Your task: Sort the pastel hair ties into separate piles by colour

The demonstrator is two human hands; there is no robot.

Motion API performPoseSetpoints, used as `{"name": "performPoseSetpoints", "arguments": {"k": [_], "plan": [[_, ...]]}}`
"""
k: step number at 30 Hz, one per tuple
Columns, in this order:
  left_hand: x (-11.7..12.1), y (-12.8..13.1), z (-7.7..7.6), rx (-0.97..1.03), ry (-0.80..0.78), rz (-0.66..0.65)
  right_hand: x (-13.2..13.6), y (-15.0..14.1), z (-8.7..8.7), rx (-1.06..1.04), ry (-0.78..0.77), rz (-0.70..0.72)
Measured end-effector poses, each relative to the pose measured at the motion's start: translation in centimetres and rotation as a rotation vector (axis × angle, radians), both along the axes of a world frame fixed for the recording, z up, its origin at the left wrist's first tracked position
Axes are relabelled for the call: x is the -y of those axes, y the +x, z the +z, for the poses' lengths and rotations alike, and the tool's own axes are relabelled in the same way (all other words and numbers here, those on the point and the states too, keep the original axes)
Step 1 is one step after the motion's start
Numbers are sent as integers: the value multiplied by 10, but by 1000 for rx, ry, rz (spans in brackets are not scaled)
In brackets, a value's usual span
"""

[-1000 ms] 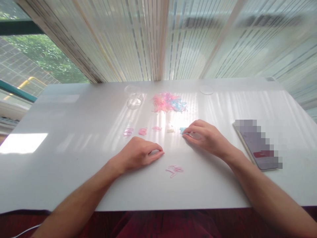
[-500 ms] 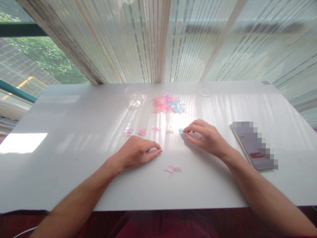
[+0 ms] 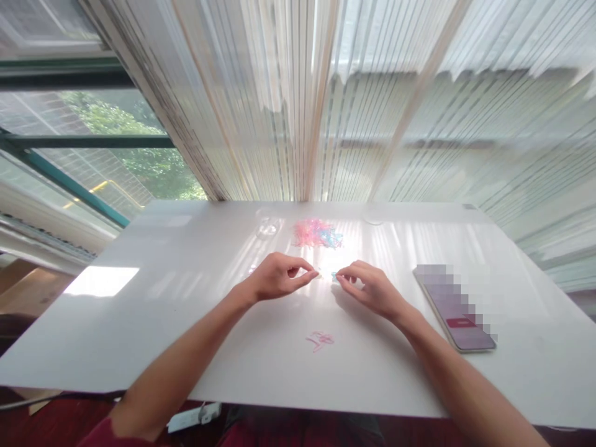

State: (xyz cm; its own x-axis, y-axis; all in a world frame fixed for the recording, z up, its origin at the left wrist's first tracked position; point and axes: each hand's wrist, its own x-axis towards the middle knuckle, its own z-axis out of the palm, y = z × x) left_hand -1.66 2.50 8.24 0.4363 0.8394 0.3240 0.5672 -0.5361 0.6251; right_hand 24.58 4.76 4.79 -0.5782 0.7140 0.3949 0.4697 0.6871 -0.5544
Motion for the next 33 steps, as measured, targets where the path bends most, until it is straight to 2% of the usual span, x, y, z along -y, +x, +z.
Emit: {"name": "performPoseSetpoints", "arguments": {"k": [4,6,8,11,15,19,21,24,28,33], "plan": [[-23,13,27,66,55,7,-5,4,-1,-30,-27,-19],[-34,20,33,113,85,40,-6,6,0,-44,-15,-34],[-39,25,32,123,110,42,-8,7,1,-56,2,-48],[-32,30,22,86,139,-27,-10,8,3,-70,16,-59],[-3,24,-4,32,175,-99,-11,8,4,-80,21,-55],[21,8,-35,30,239,-84,-10,7,2,-86,24,-46],[27,-1,-45,39,254,-75,-9,7,1,-88,16,-41],[33,-8,-48,2,171,-128,-7,4,-2,-83,-10,-35],[42,-7,-41,-47,-3,-286,-4,-1,-6,-95,-60,0],[49,-1,-43,-149,-17,-345,4,-6,-3,-94,-139,52]]}}
